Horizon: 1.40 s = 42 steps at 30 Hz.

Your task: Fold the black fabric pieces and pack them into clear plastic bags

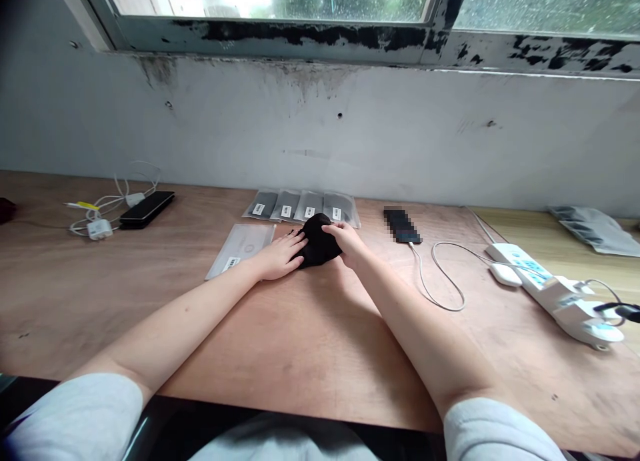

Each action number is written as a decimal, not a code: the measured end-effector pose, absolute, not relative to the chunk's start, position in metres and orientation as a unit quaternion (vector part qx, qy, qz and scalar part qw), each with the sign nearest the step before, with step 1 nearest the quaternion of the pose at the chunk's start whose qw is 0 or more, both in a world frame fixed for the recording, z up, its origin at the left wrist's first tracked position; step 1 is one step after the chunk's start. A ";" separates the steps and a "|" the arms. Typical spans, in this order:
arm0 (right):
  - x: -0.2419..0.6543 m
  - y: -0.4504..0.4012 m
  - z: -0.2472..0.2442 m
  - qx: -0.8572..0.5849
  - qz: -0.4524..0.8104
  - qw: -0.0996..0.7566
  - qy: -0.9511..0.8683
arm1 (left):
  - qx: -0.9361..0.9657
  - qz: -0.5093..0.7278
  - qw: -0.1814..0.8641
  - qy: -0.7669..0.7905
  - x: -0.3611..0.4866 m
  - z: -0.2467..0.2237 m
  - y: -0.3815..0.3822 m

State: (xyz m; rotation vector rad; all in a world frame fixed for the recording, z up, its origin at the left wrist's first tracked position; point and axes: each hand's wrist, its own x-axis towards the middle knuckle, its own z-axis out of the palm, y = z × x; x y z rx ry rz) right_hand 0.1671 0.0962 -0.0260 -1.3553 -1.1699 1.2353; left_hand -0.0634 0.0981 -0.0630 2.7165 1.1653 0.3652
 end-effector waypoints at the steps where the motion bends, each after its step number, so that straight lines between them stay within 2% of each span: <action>1: 0.162 0.093 -0.027 -0.544 0.506 0.490 -0.457 | 0.909 0.123 0.082 0.390 -0.064 -0.063 0.098; 4: 0.143 0.081 -0.035 -0.517 0.466 0.538 -0.475 | 0.910 0.129 0.078 0.387 -0.064 -0.060 0.097; 7: 0.128 0.072 -0.046 -0.496 0.424 0.536 -0.535 | 0.916 0.156 0.060 0.364 -0.063 -0.055 0.093; 12: 0.111 0.062 -0.050 -0.512 0.429 0.540 -0.512 | 0.837 0.289 0.049 0.461 -0.048 -0.052 0.088; 20: 0.107 0.061 -0.060 -0.534 0.415 0.553 -0.487 | 0.860 0.133 0.100 0.483 -0.027 -0.066 0.083; 25: 0.106 0.059 -0.060 -0.519 0.373 0.577 -0.508 | 0.857 0.178 0.114 0.470 -0.017 -0.068 0.082; 27: 0.105 0.057 -0.057 -0.521 0.348 0.570 -0.531 | 0.846 0.232 0.166 0.451 -0.015 -0.067 0.087; 29: 0.107 0.057 -0.054 -0.541 0.313 0.536 -0.568 | 0.793 0.311 0.246 0.462 -0.016 -0.065 0.096; 31: 0.109 0.058 -0.052 -0.547 0.272 0.458 -0.645 | 0.705 0.397 0.295 0.509 -0.023 -0.061 0.106; 34: 0.110 0.061 -0.053 -0.488 0.195 0.257 -0.811 | 0.627 0.475 0.264 0.558 -0.040 -0.053 0.120; 36: 0.109 0.063 -0.056 -0.456 0.140 0.149 -0.866 | 0.636 0.483 0.220 0.559 -0.053 -0.045 0.126; 39: 0.107 0.063 -0.057 -0.462 0.098 0.095 -0.877 | 0.709 0.406 0.130 0.561 -0.074 -0.037 0.132; 42: 0.110 0.063 -0.051 -0.463 0.099 0.086 -0.877 | 0.789 0.220 0.104 0.565 -0.091 -0.041 0.134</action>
